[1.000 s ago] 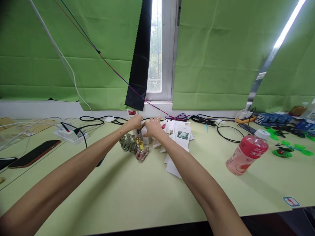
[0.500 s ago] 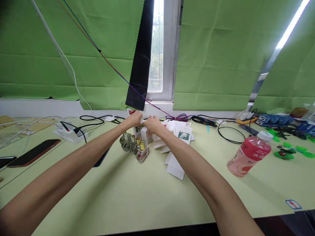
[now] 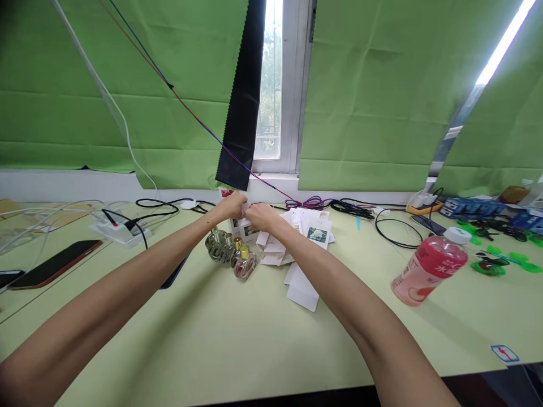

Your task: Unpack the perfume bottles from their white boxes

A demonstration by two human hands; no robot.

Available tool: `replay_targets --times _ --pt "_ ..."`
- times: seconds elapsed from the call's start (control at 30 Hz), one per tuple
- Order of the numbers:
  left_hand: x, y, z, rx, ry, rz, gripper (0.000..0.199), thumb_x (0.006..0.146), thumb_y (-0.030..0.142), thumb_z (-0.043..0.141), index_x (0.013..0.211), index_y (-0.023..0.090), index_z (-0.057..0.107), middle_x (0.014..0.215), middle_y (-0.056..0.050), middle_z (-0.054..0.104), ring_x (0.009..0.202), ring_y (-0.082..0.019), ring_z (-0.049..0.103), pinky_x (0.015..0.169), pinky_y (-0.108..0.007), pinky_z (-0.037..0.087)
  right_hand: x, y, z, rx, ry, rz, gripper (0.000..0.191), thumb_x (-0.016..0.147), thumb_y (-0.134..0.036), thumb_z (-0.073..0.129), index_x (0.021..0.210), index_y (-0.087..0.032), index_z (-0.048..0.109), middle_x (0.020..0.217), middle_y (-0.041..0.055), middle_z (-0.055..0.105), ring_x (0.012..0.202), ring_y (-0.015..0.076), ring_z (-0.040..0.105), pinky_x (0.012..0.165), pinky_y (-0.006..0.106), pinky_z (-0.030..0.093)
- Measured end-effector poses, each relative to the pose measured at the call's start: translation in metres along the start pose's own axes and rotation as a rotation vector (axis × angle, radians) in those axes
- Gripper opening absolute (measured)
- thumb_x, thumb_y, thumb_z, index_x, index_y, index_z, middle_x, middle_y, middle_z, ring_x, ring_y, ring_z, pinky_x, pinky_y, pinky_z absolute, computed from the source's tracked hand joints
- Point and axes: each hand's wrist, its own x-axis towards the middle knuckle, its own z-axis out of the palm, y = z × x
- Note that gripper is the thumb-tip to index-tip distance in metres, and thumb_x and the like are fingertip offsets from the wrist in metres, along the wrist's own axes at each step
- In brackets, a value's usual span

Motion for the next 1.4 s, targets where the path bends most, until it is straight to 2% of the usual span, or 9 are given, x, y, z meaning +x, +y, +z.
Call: replay_targets --times 0.27,0.47,0.57,0.63,0.77,0.9,1.03,1.23,1.4 --pt "0.008 -0.009 0.004 0.1 0.019 0.099 0.037 0.066 0.015 0.073 0.103 0.014 0.072 0.113 -0.019 0.069 0.111 -0.033 0.065 0.088 -0.032 0.051 -0.003 0.003 0.003 0.025 0.039 -0.003 0.023 0.087 -0.029 0.072 0.102 -0.012 0.073 0.114 0.0157 0.071 0.104 0.0279 0.068 0.082 0.03 0.046" --pt "0.004 -0.012 -0.007 0.069 0.01 0.136 0.024 0.067 0.026 0.073 0.089 0.016 0.074 0.101 -0.013 0.074 0.102 -0.029 0.066 0.083 -0.027 0.049 -0.001 0.003 0.003 0.052 0.052 0.052 0.031 0.084 -0.03 0.074 0.112 -0.017 0.071 0.114 0.0129 0.071 0.103 0.0287 0.068 0.08 0.03 0.047" --pt "0.0 -0.013 -0.011 0.03 0.016 0.145 0.017 0.074 0.032 0.069 0.08 0.017 0.072 0.09 -0.009 0.075 0.097 -0.025 0.066 0.08 -0.025 0.047 0.0 0.004 0.004 0.067 0.053 0.089 0.035 0.085 -0.034 0.073 0.116 -0.019 0.068 0.115 0.0126 0.071 0.103 0.0289 0.068 0.08 0.031 0.047" --pt "-0.001 -0.014 -0.013 -0.004 0.017 0.136 0.022 0.082 0.036 0.061 0.073 0.017 0.071 0.081 -0.008 0.074 0.09 -0.023 0.066 0.076 -0.024 0.046 0.0 0.004 0.005 0.088 0.068 0.12 0.036 0.09 -0.043 0.066 0.116 -0.017 0.068 0.114 0.0138 0.071 0.103 0.0291 0.068 0.081 0.032 0.047" --pt "0.004 -0.019 -0.014 -0.068 0.016 0.085 0.04 0.092 0.04 0.047 0.066 0.016 0.067 0.072 -0.008 0.071 0.079 -0.022 0.066 0.07 -0.025 0.045 0.003 -0.002 0.01 0.199 0.173 0.233 0.053 0.095 -0.059 0.049 0.113 -0.012 0.064 0.111 0.0167 0.071 0.105 0.0296 0.066 0.087 0.035 0.046" --pt "0.01 -0.026 -0.017 -0.14 -0.02 0.036 0.041 0.093 0.041 0.044 0.071 0.015 0.067 0.071 -0.009 0.072 0.078 -0.023 0.068 0.07 -0.025 0.047 0.008 -0.018 0.015 0.291 0.268 0.349 0.064 0.089 -0.064 0.054 0.121 -0.009 0.055 0.114 0.0184 0.069 0.105 0.0301 0.065 0.087 0.036 0.045" --pt "0.007 -0.033 -0.018 -0.249 -0.125 -0.004 0.037 0.093 0.037 0.045 0.075 0.014 0.067 0.07 -0.009 0.073 0.066 -0.019 0.069 0.066 -0.023 0.05 0.016 -0.033 0.015 0.31 0.284 0.393 0.069 0.086 -0.066 0.058 0.125 -0.011 0.048 0.114 0.0183 0.069 0.106 0.0317 0.065 0.091 0.04 0.043" --pt "-0.009 -0.039 -0.022 -0.361 -0.236 -0.041 0.022 0.085 0.02 0.052 0.092 0.017 0.072 0.075 -0.005 0.076 0.064 -0.014 0.07 0.069 -0.022 0.054 0.027 -0.039 0.014 0.303 0.26 0.355 0.058 0.09 -0.061 0.055 0.125 -0.014 0.048 0.116 0.0174 0.069 0.11 0.0316 0.064 0.091 0.04 0.042" --pt "-0.012 -0.039 -0.022 -0.356 -0.253 -0.066 0.034 0.078 0.019 0.063 0.111 0.019 0.07 0.071 -0.003 0.076 0.063 -0.015 0.071 0.069 -0.023 0.055 0.023 -0.037 0.011 0.288 0.229 0.333 0.053 0.091 -0.058 0.055 0.123 -0.016 0.048 0.111 0.0155 0.07 0.108 0.0301 0.065 0.09 0.039 0.041"
